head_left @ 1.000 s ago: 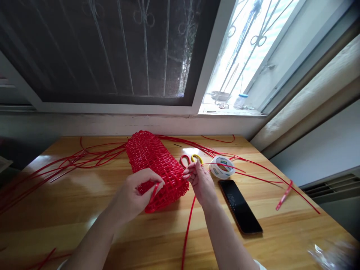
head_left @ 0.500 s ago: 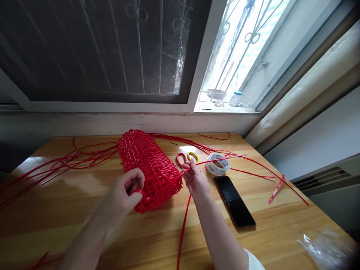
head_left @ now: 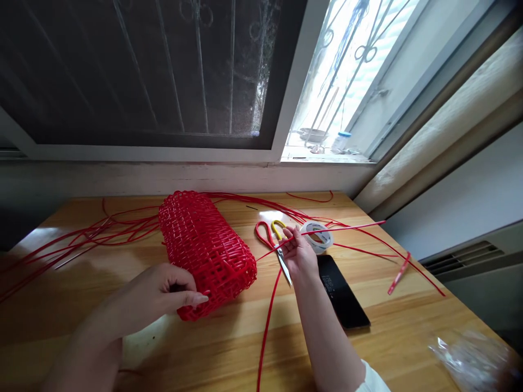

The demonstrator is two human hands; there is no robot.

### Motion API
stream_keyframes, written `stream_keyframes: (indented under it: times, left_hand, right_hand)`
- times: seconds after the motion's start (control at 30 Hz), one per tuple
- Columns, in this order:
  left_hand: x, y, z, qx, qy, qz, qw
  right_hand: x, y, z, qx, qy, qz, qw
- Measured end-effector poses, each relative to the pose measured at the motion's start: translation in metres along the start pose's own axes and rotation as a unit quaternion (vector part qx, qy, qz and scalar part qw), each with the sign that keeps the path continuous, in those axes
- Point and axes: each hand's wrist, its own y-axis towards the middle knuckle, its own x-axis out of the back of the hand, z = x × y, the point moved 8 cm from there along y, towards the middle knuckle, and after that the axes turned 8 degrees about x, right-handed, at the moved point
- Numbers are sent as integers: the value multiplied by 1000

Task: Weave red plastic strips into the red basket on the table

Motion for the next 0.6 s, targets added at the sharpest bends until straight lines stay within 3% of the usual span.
stream_keyframes:
  times: [0.07,0.13,0.23,0.33,0.47,0.53,0.6]
  left_hand:
    - [1,0,-8,-10,-27,-36,999]
    - [4,0,-12,-6,-48,-95,994]
    - [11,0,-10,32,-73,-182,980]
    - [16,0,-4,58,-116,-235,963]
    - [15,1,-1,34,-146,-254,956]
    - [13,0,-6,-8,-173,-247,953]
    - [11,-2,-11,-53,-222,-237,944]
  right_hand:
    - [-15,-8,-4,-14,1,62,998]
    - [-38,-24,-9,-30,-26,172,984]
    - [-61,-50,-14,-9,-166,290,943]
    - [-69,-65,-12,30,-312,347,884]
    - [-80,-83,-11,38,-397,464,791]
    - [-81,-85,-9,38,-391,478,786]
    - [-80,-82,-8,20,-350,468,812]
